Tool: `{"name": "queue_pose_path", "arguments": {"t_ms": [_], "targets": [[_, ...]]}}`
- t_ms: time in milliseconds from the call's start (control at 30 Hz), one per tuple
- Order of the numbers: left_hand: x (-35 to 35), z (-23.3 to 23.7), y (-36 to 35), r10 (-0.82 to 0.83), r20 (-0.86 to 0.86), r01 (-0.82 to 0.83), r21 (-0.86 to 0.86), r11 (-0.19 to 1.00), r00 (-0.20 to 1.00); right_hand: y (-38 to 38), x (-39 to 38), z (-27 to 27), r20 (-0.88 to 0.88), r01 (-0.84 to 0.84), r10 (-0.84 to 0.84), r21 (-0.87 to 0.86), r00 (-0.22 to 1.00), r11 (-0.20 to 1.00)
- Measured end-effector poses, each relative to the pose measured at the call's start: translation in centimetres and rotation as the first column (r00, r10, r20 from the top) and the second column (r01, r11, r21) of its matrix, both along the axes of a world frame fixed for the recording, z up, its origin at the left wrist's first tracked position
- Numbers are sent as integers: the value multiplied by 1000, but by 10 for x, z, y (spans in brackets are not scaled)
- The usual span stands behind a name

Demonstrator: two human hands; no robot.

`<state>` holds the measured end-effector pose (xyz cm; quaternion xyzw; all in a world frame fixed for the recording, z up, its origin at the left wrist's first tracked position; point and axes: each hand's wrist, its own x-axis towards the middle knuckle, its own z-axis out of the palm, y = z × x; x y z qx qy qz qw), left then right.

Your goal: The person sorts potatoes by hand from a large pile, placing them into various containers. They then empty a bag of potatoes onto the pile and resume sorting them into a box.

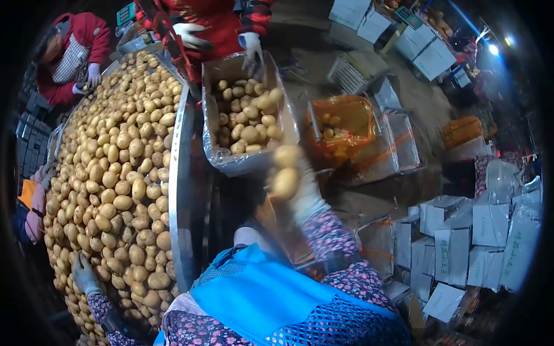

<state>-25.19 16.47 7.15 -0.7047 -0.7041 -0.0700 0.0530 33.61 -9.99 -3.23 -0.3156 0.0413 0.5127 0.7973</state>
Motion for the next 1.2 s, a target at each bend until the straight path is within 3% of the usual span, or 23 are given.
{"name": "queue_pose_path", "arguments": {"t_ms": [33, 67, 133, 167, 233, 267, 333, 367, 433, 467, 500, 567, 700, 767, 800, 833, 867, 967, 1033, 1100, 1133, 1167, 1200], "targets": [[-3, -1, 2, 2, 20, -2, 18, 1000, 1000, -7, 26, 0, -37, 194, -196, -54, 980, 980], [-5, -1, 2, 12, 14, -12, 18, 1000, 1000, -20, 63, -9, 168, 197, -193, -9, 967, 980], [-8, -2, 1, 9, 61, -12, 52, 999, 998, -33, 145, -38, 257, 334, -316, -29, 913, 942], [-7, 1, 0, 25, 87, -28, 41, 999, 996, -35, 175, -32, 201, 376, -338, -201, 919, 904], [-23, -8, 7, 58, 190, -73, 71, 995, 980, -47, 238, -79, 162, 389, -356, -288, 920, 875], [-32, -14, 10, 26, 357, -64, 94, 994, 934, -51, 252, -88, -18, 317, -334, -271, 943, 909], [-58, -36, 20, -20, 620, -93, 150, 984, 784, -37, 231, -79, 127, 390, -370, -380, 920, 839], [-78, -45, 24, -34, 711, -136, 180, 974, 702, -38, 233, -94, 45, 213, -209, -149, 977, 966], [-87, -43, 19, -76, 799, -168, 216, 962, 596, -4, 185, -66, 114, 174, -155, -183, 981, 968], [-76, -34, 14, -80, 814, -207, 239, 948, 576, 2, 192, -84, 171, -57, 65, -48, 983, 997], [-72, -26, 11, -95, 815, -229, 270, 935, 571, 30, 155, -58, 255, 23, 35, -219, 966, 975], [-67, -18, 10, -134, 783, -215, 324, 921, 607, 79, 104, -39, 408, -120, 207, -227, 889, 966], [-27, 1, 0, 90, 476, -198, 182, 963, 875, 165, -41, 36, 681, -423, 542, -356, 493, 833], [-24, 3, 2, -1, 281, -64, 224, 972, 960, 199, -98, 48, 690, -564, 651, -414, 318, 714], [-22, 3, 1, 7, 285, -74, 225, 972, 959, 218, -124, 40, 822, -550, 555, -405, 131, 730], [-20, 4, -3, -45, 274, -36, 284, 958, 961, 239, -139, 32, 912, -447, 338, -408, -232, 796], [-17, 5, -7, -99, 258, 5, 341, 940, 961, 253, -161, 36, 904, -374, 214, -355, -369, 857], [4, 22, -25, -106, 213, 17, 384, 923, 971, 306, -217, 42, 520, -99, 229, -529, -823, 843], [17, 22, -39, -129, 261, 1, 439, 898, 957, 328, -244, 12, 400, -1, 263, -551, -878, 835], [46, 26, -59, -222, 445, 13, 427, 904, 868, 337, -239, 8, 407, -60, 193, -532, -893, 845], [61, 31, -70, -162, 584, -16, 287, 958, 795, 332, -231, 14, 544, -183, 80, -412, -836, 893], [75, 36, -78, -83, 704, -24, 141, 990, 705, 325, -224, 38, 654, -259, 187, -522, -733, 813], [88, 38, -84, -23, 750, -5, 36, 999, 661, 329, -210, 23, 860, -456, 340, -494, -381, 740]]}}
